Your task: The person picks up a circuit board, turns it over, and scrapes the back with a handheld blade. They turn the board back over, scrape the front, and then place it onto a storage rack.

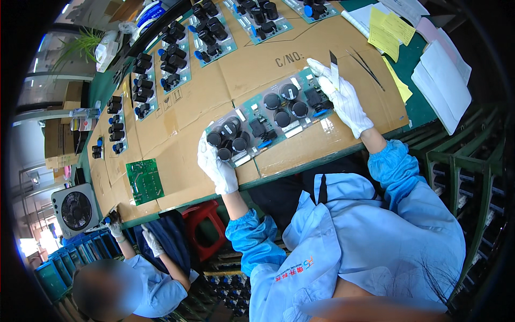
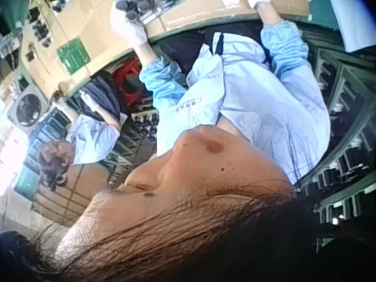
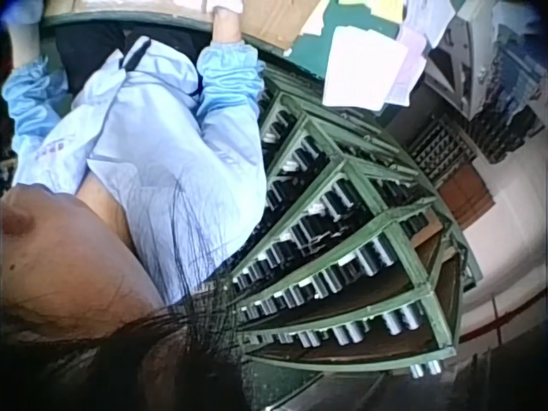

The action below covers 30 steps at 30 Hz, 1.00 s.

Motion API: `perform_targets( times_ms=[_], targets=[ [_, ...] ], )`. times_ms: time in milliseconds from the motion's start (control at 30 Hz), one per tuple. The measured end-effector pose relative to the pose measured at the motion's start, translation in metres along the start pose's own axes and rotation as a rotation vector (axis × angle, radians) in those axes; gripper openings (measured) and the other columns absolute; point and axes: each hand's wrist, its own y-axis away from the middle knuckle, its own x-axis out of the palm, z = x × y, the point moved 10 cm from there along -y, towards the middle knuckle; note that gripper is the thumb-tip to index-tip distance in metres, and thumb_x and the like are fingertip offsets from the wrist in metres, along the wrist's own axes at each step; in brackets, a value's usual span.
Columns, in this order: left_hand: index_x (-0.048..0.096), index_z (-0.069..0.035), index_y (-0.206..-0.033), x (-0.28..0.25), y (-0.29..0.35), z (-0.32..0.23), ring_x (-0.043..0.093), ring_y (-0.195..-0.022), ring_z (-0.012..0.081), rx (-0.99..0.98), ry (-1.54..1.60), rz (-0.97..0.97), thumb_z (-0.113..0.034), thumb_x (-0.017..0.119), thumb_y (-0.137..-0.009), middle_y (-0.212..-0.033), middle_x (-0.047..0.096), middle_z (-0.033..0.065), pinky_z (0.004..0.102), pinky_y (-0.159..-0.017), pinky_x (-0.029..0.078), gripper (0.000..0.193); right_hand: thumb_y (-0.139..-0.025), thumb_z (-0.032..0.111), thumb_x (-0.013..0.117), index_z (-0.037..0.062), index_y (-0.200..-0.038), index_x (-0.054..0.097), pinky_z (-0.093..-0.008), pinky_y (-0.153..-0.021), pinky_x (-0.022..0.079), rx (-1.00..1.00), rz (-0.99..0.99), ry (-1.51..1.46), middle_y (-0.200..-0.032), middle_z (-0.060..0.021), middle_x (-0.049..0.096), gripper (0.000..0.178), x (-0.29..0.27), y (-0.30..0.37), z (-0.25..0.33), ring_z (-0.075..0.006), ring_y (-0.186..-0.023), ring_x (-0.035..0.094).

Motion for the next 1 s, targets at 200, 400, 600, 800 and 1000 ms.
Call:
perform_targets(
  times_ms=[200,400,600,800,1000],
  targets=[
    [0.060,0.005,-0.118,-0.001,0.001,-0.002,0.059,-0.098,0.0165,0.025,-0.115,-0.010,-0.033,0.052,-0.098,-0.109,0.064,0.0101,0.0306,-0.087,0.047,0.043,-0.100,0.029,0.046,0.0026,-0.137,0.050,-0.0324,-0.107,0.035,0.006,0.020,-0.032,-0.134,-0.0143,0.055,0.045,0.001,-0.001,0.007,-0.0218,-0.124,0.051],
    [0.061,0.004,-0.120,-0.001,0.000,-0.001,0.059,-0.100,0.0178,0.003,-0.137,-0.012,-0.030,0.050,-0.098,-0.112,0.065,0.0116,0.0310,-0.089,0.046,0.042,-0.100,0.024,0.044,0.0050,-0.133,0.053,-0.0354,-0.101,0.041,-0.096,-0.016,-0.026,-0.128,-0.0161,0.060,0.040,-0.002,0.000,0.015,-0.0313,-0.116,0.057],
    [0.062,0.006,-0.116,-0.006,0.006,-0.006,0.060,-0.097,0.0179,0.001,-0.196,-0.071,-0.027,0.050,-0.099,-0.109,0.066,0.0115,0.0319,-0.087,0.047,0.039,-0.100,0.029,0.045,0.0054,-0.132,0.055,-0.0345,-0.103,0.039,-0.022,-0.006,-0.031,-0.129,-0.0138,0.060,0.041,-0.004,0.002,0.016,-0.0267,-0.120,0.055],
    [0.064,0.006,-0.106,-0.026,0.046,-0.026,0.062,-0.086,0.0187,0.092,-0.473,-0.190,-0.023,0.056,-0.095,-0.096,0.067,0.0122,0.0320,-0.081,0.048,0.032,-0.100,0.021,0.045,0.0075,-0.131,0.056,-0.0351,-0.102,0.041,-0.120,0.017,0.046,-0.129,-0.0128,0.059,0.035,0.004,0.003,0.032,-0.0285,-0.119,0.056],
    [0.060,-0.003,-0.077,-0.029,0.101,-0.053,0.049,-0.052,0.0265,0.279,-1.068,-0.181,-0.017,0.060,-0.091,-0.063,0.053,0.0103,0.0369,-0.050,0.039,0.020,-0.099,0.018,0.046,0.0080,-0.130,0.056,-0.0352,-0.102,0.042,-0.232,0.032,0.191,-0.128,-0.0102,0.060,0.034,0.011,0.005,0.046,-0.0286,-0.118,0.056]
  ],
)
